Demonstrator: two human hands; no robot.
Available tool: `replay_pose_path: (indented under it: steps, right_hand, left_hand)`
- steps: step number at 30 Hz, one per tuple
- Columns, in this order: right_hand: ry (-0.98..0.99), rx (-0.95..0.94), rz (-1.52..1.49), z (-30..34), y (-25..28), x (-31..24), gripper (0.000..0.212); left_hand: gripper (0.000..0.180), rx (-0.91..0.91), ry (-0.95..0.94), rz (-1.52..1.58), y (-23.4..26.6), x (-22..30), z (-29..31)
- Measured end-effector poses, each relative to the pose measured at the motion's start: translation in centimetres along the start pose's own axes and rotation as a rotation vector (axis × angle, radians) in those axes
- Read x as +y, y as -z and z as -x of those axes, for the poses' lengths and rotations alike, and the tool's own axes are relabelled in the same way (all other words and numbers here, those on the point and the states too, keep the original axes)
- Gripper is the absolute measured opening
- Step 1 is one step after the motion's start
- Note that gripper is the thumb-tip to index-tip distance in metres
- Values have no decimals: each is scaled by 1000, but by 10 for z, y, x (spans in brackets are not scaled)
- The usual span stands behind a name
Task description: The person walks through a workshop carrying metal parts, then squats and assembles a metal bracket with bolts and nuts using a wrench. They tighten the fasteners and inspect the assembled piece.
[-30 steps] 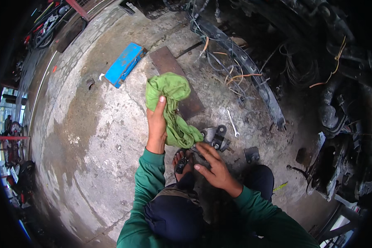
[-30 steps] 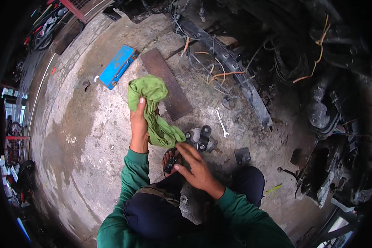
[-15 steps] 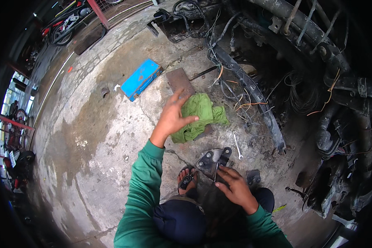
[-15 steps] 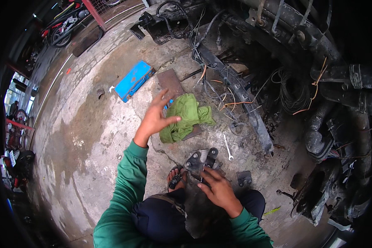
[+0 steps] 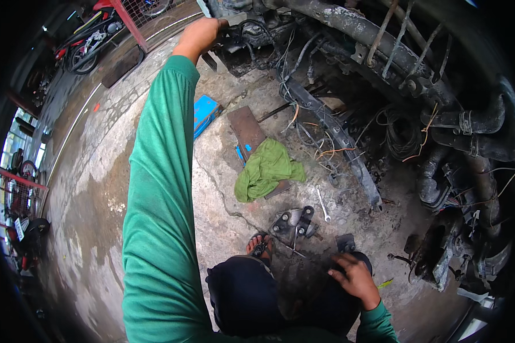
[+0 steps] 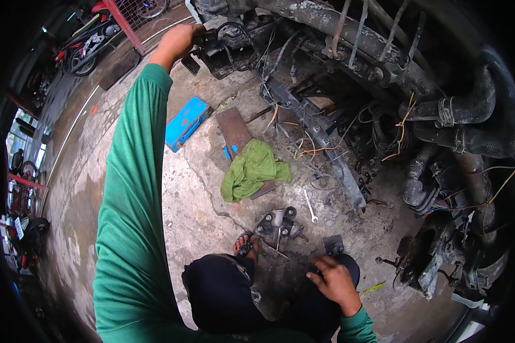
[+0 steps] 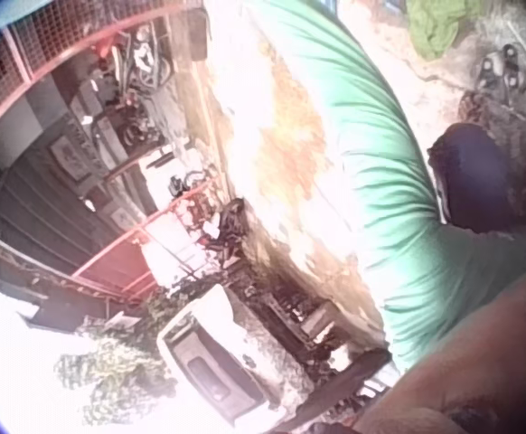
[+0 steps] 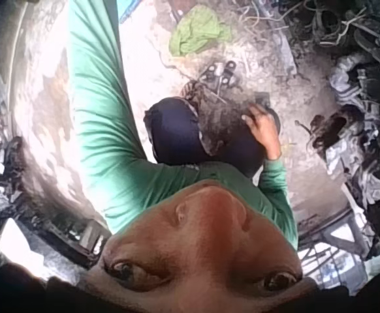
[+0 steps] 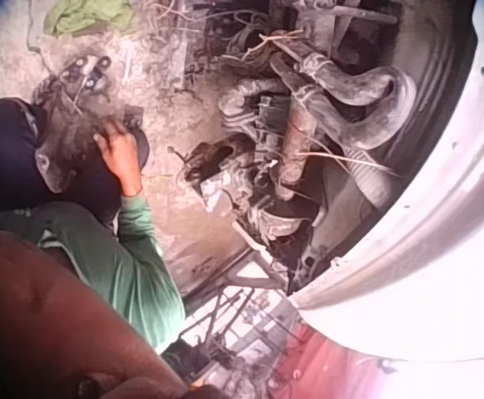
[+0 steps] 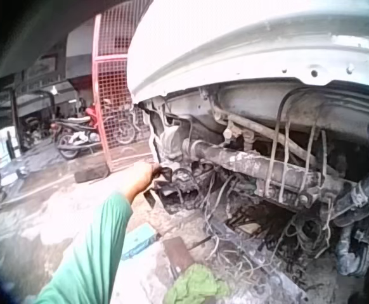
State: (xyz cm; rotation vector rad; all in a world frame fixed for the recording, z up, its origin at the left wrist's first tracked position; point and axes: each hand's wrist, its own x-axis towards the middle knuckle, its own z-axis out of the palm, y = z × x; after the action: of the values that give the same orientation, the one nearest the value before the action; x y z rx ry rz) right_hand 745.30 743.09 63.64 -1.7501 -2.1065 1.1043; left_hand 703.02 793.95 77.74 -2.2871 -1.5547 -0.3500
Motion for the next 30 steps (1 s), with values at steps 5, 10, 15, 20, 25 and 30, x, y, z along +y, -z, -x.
replay_pose_path:
  steps: [5, 10, 15, 20, 25, 30]
  right_hand:
    - [201, 173, -193, -37, 26, -39, 41]
    - [537, 574, -185, -111, 73, -113, 41]
    - [746, 425, 99, -164, 79, -129, 28]
    - [720, 314, 276, -147, 76, -135, 15]
    - [772, 212, 302, -143, 75, -139, 14]
    - [738, -258, -150, -148, 84, -144, 26]
  left_hand:
    - [26, 480, -170, -132, 66, 17, 59]
    - [31, -292, -311, 479, 99, 144, 174]
    - [26, -502, -311, 620, 116, 195, 228]
    - [28, -455, -228, 591, 132, 206, 256]
    - [45, -763, -27, 924, 139, 182, 271]
    - [65, -998, 338, 1345, 118, 158, 321]
